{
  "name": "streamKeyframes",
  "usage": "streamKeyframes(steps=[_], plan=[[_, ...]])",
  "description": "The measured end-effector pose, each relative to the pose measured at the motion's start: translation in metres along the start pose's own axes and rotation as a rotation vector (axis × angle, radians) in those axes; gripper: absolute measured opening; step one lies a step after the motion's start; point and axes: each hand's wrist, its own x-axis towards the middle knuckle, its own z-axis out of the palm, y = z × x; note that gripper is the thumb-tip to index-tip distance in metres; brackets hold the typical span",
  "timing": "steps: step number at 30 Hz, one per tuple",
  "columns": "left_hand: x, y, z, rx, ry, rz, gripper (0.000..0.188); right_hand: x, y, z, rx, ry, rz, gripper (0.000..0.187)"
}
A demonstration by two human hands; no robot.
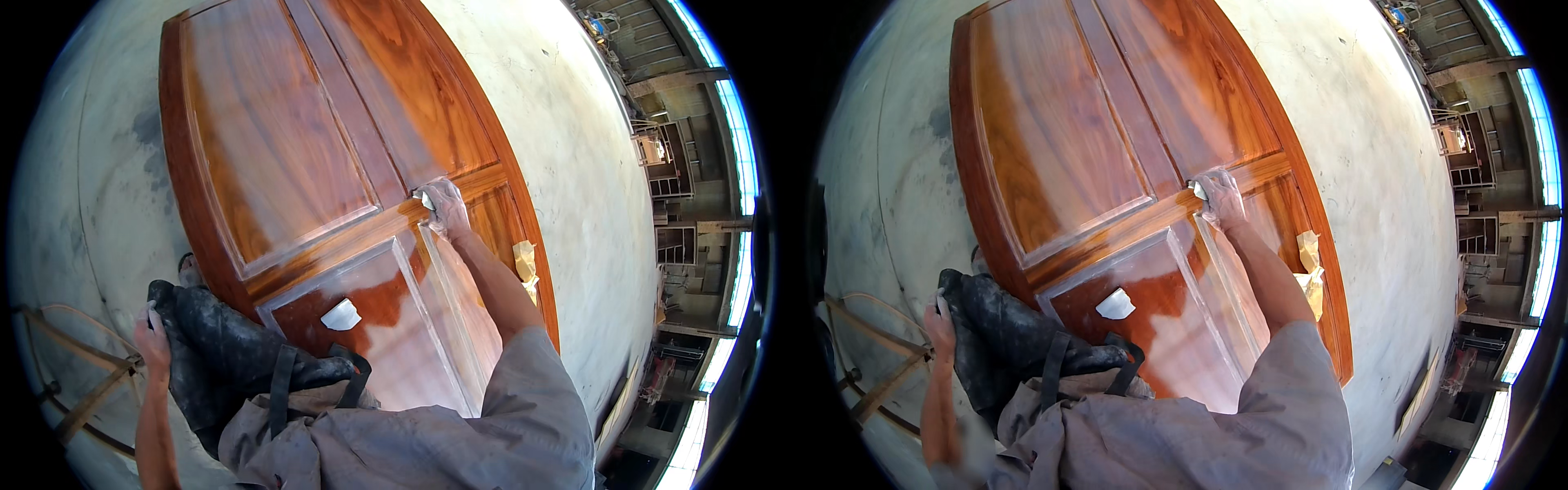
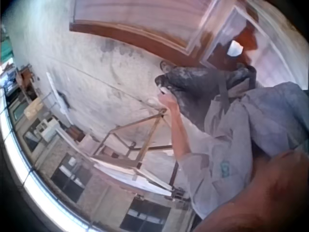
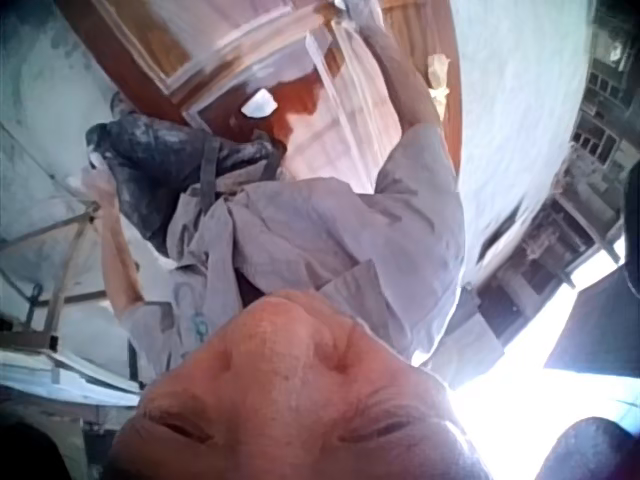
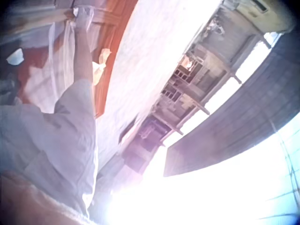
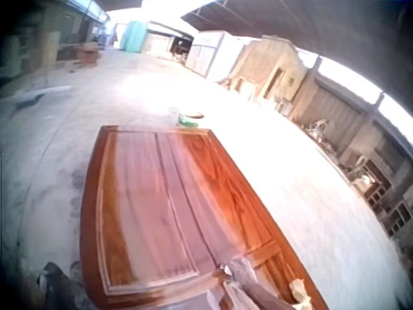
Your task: The person wipes the surface of a wooden door with a cloth, moving methodically across panels and edges. The person uses both hands to rub and smooth the surface, occasionally adjusting the cloth.
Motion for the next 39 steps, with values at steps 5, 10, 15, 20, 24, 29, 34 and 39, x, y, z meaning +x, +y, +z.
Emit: streamKeyframes(steps=[5, 10, 15, 20, 24, 29, 34, 39], plan=[[0.003, -0.002, 0.005, 0.007, 0.015, 0.027, 0.029, -0.003, -0.004, 0.012, -0.018, 0.018, 0.074, 0.032], [0.003, -0.001, 0.002, 0.011, -0.012, 0.013, 0.029, -0.009, 0.005, -0.002, -0.074, -0.032, 0.119, 0.037], [0.003, 0.0, 0.001, 0.026, -0.005, -0.022, 0.03, -0.009, -0.028, 0.02, 0.166, -0.022, -0.021, 0.039], [0.004, 0.003, 0.008, -0.031, -0.001, -0.005, 0.03, -0.017, 0.014, 0.013, -0.11, 0.097, 0.237, 0.038], [0.004, 0.005, -0.001, -0.021, -0.019, -0.031, 0.03, -0.017, -0.028, 0.023, 0.091, 0.069, 0.095, 0.034], [0.006, 0.005, -0.001, 0.036, -0.043, -0.009, 0.032, -0.014, -0.026, 0.023, 0.03, 0.144, 0.19, 0.043], [0.006, 0.007, 0.002, -0.017, -0.043, -0.047, 0.031, -0.017, -0.018, 0.021, 0.003, 0.169, 0.218, 0.044], [0.006, 0.007, -0.001, 0.021, -0.028, -0.041, 0.032, -0.014, -0.036, 0.026, 0.061, 0.165, 0.146, 0.042]])
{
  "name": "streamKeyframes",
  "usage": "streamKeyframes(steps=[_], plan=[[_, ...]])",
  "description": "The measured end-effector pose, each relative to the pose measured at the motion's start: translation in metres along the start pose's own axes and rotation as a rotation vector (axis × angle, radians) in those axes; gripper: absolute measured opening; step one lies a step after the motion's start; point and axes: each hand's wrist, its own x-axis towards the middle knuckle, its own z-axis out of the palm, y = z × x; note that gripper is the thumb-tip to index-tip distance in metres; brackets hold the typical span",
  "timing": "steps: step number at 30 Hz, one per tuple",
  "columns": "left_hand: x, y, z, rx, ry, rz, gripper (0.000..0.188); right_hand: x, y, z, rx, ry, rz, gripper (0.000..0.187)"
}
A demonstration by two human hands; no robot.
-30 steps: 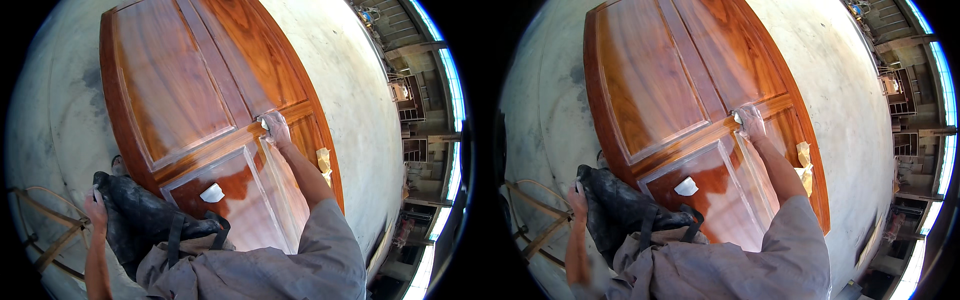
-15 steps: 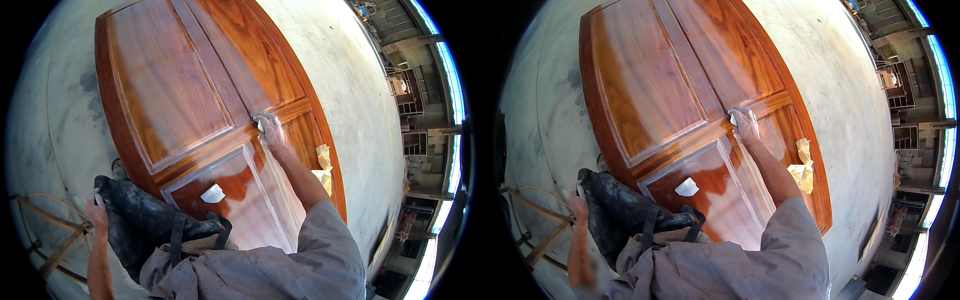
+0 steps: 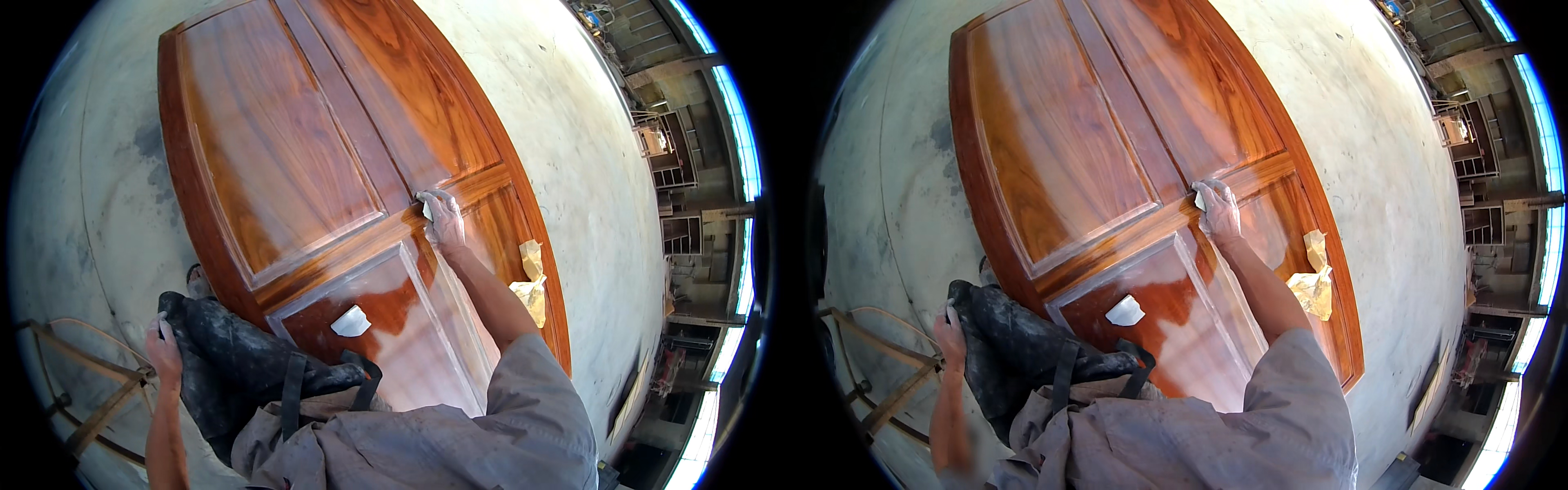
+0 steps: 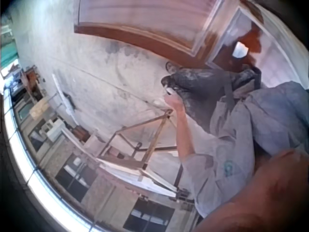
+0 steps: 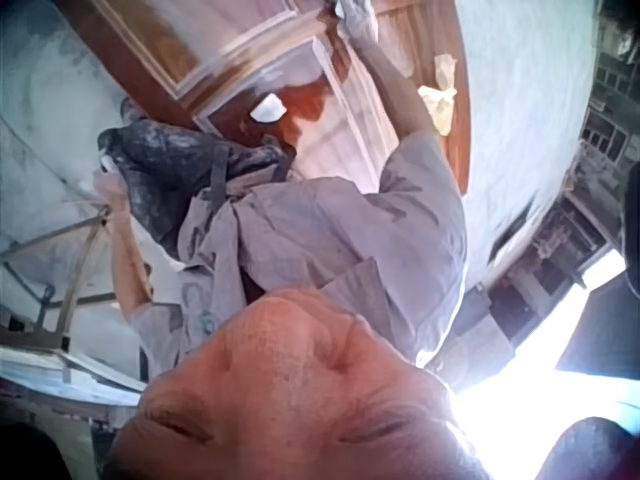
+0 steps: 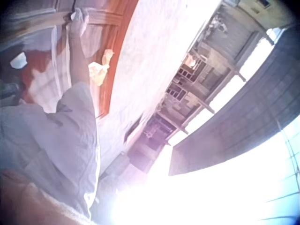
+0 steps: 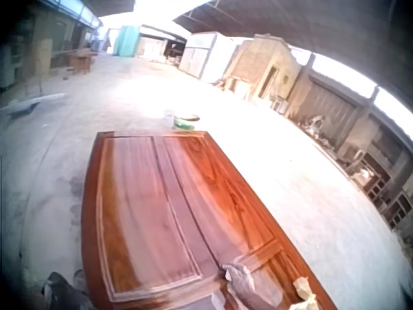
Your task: The person wipes the surface of a wooden door with a cloth, moving methodically across panels and edges. The person uses both hands to rub and smooth the surface, occasionally adjusting the cloth.
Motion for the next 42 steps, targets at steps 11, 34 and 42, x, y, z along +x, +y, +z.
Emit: streamKeyframes(steps=[11, 34, 42], plan=[[-0.001, -0.001, 0.004, -0.028, 0.024, 0.04, 0.03, 0.012, 0.037, -0.013, -0.167, -0.04, 0.117, 0.044], [-0.001, -0.005, 0.002, -0.031, 0.018, 0.028, 0.029, 0.036, 0.026, -0.031, -0.089, -0.19, -0.038, 0.032], [0.002, -0.005, 0.003, -0.037, 0.007, -0.02, 0.03, 0.018, 0.039, -0.018, 0.023, -0.133, 0.056, 0.03]])
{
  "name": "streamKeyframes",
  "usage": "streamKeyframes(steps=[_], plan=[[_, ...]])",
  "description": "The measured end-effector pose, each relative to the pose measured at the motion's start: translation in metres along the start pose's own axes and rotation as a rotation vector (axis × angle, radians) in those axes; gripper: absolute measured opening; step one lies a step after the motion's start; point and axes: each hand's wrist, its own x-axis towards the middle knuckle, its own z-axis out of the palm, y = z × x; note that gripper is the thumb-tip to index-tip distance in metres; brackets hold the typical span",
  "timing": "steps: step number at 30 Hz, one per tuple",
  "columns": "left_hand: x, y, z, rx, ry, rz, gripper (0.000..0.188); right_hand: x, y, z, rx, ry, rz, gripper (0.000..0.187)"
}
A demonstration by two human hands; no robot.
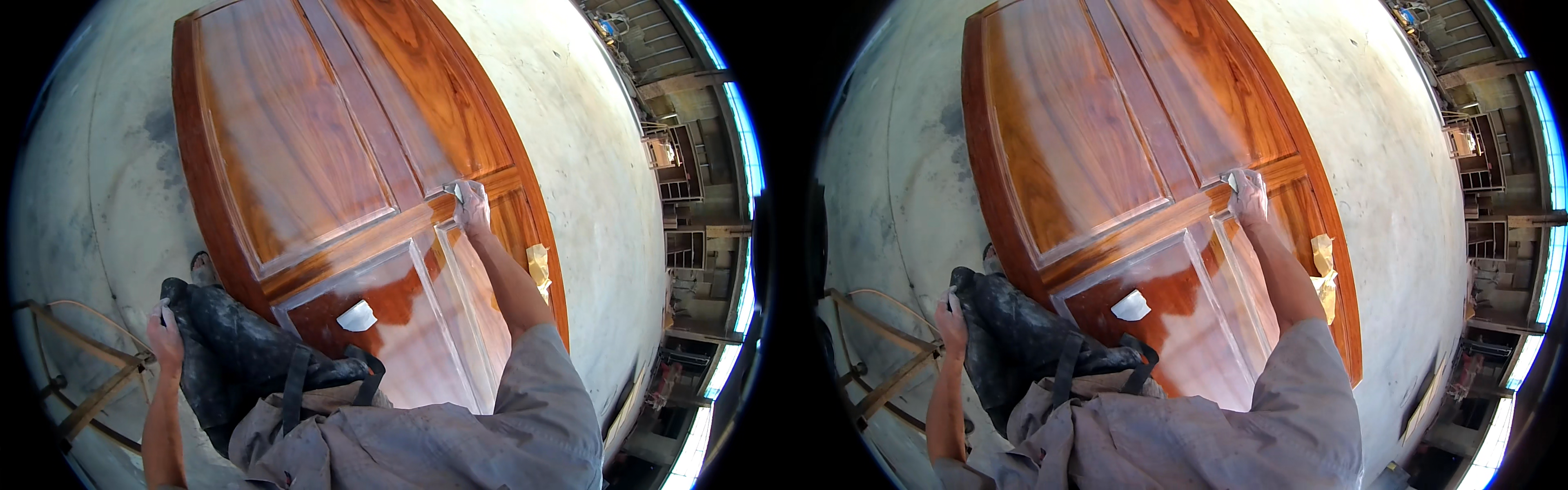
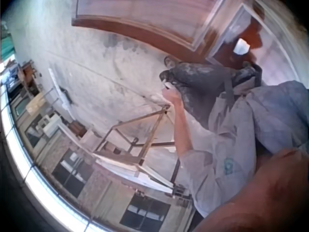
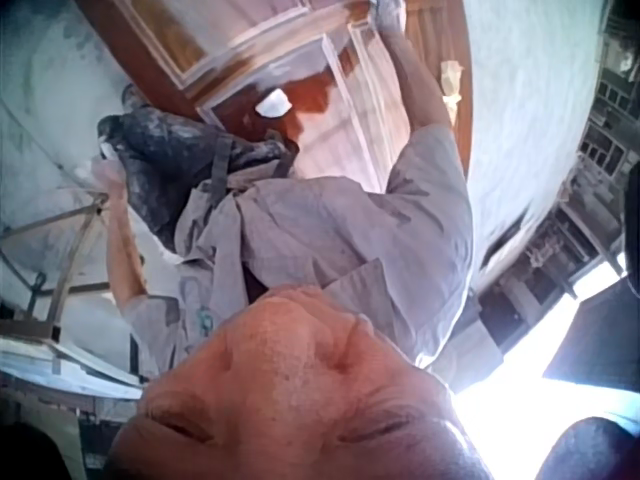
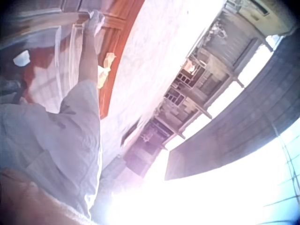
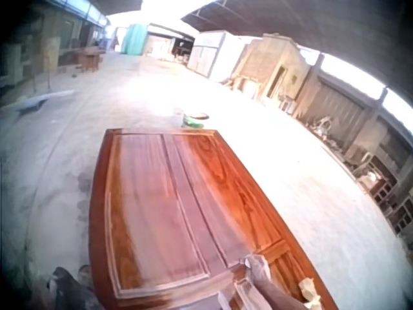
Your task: The person wipes the surface of a wooden door with a cloth, moving methodically across panels and edges. The person uses both hands to rub and smooth the surface, occasionally adjusting the cloth.
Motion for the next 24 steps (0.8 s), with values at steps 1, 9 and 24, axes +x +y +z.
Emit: streamKeyframes(steps=[1, 9, 24], plan=[[-0.001, 0.0, 0.0, -0.002, 0.0, -0.024, 0.029, -0.004, -0.009, 0.009, 0.019, 0.011, -0.014, 0.031], [0.0, -0.002, -0.001, -0.009, -0.006, -0.004, 0.03, -0.007, -0.008, 0.011, 0.007, 0.065, 0.004, 0.033], [-0.002, 0.009, -0.004, -0.001, 0.004, 0.023, 0.029, -0.05, -0.117, 0.041, 0.194, -0.03, 0.08, 0.051]])
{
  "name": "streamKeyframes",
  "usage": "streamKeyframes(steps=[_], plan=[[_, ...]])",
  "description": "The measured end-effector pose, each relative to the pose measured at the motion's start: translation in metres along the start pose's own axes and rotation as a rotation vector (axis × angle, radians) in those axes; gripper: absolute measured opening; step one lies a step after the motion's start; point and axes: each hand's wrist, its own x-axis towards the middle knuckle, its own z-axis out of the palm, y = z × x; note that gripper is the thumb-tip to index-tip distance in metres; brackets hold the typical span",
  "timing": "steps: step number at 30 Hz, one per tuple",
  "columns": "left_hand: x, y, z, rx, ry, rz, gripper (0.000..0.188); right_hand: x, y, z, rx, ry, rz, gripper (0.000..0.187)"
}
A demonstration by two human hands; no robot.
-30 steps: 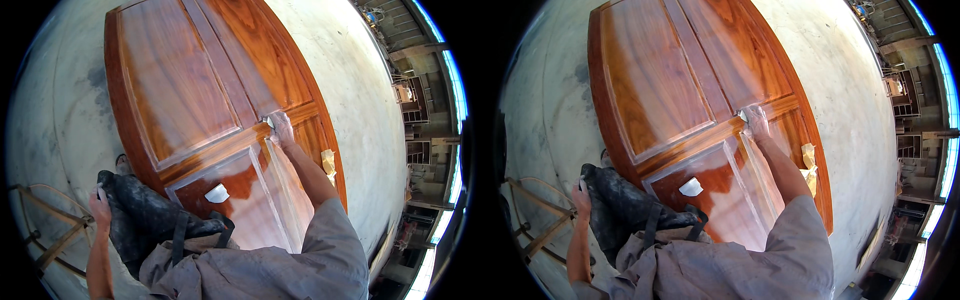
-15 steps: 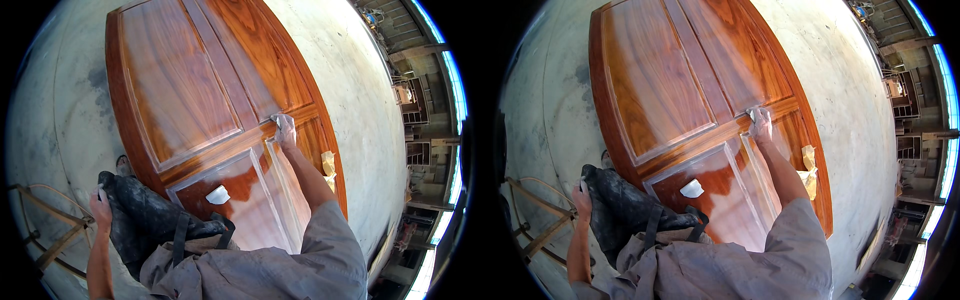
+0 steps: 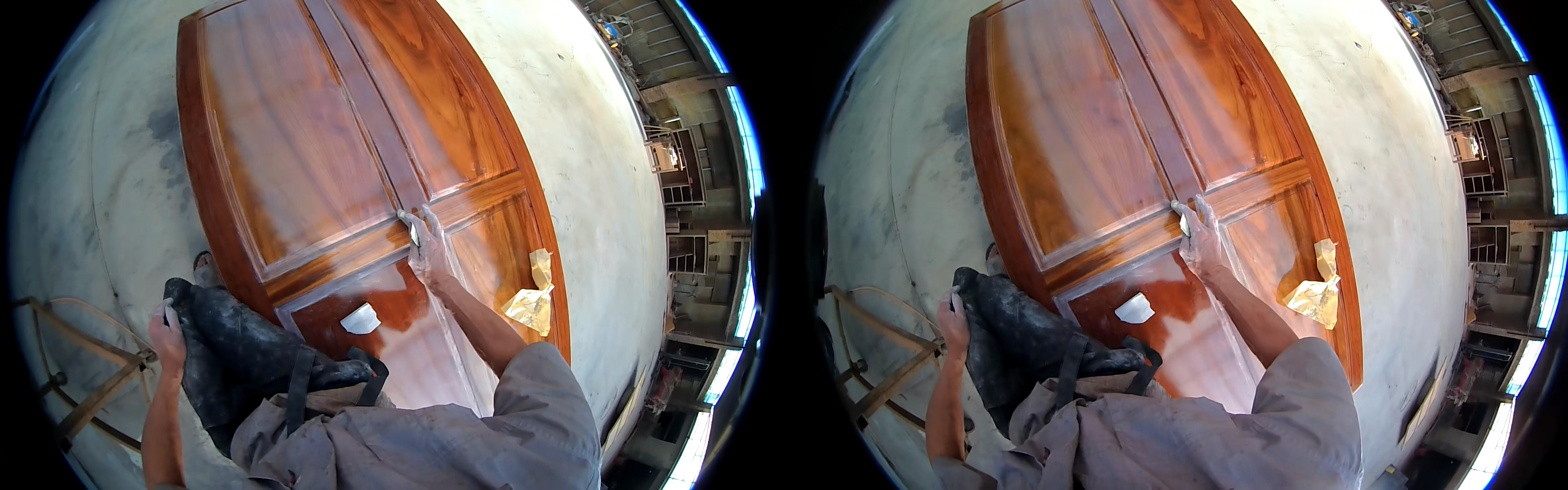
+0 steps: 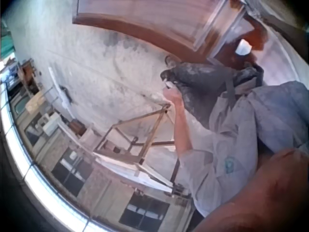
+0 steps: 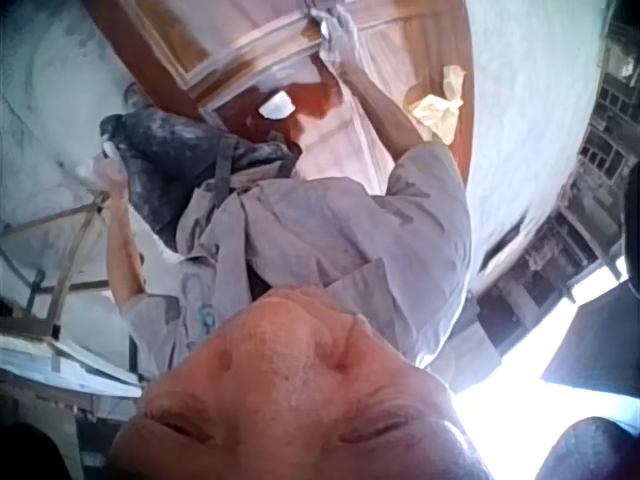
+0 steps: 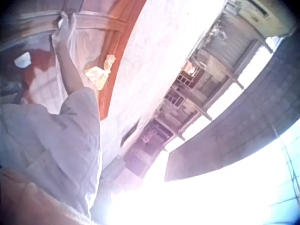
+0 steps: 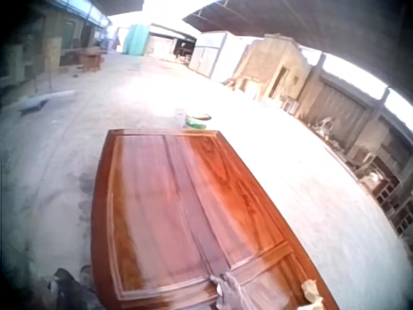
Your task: The person wipes the surface of a wooden door with a cloth, moving methodically across panels and edges. The person uses both hands to rub and smooth the surface, occasionally adjusting the cloth.
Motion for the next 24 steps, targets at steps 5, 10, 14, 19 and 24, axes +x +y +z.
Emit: streamKeyframes(steps=[5, 10, 14, 19, 24], plan=[[0.003, 0.005, -0.003, -0.015, 0.001, 0.009, 0.029, 0.01, -0.007, 0.019, -0.04, -0.011, 0.029, 0.057], [0.002, 0.002, -0.006, 0.032, -0.003, 0.027, 0.029, 0.018, -0.006, 0.01, -0.044, -0.102, -0.057, 0.056], [0.001, -0.011, -0.002, -0.01, 0.017, 0.034, 0.028, 0.029, -0.011, 0.015, -0.038, -0.035, -0.056, 0.053], [0.0, -0.011, -0.007, 0.029, 0.012, 0.014, 0.027, 0.018, -0.004, 0.009, -0.02, -0.06, -0.061, 0.041], [0.001, -0.005, -0.01, 0.01, 0.004, -0.026, 0.027, 0.024, -0.021, 0.002, -0.126, -0.05, -0.015, 0.035]])
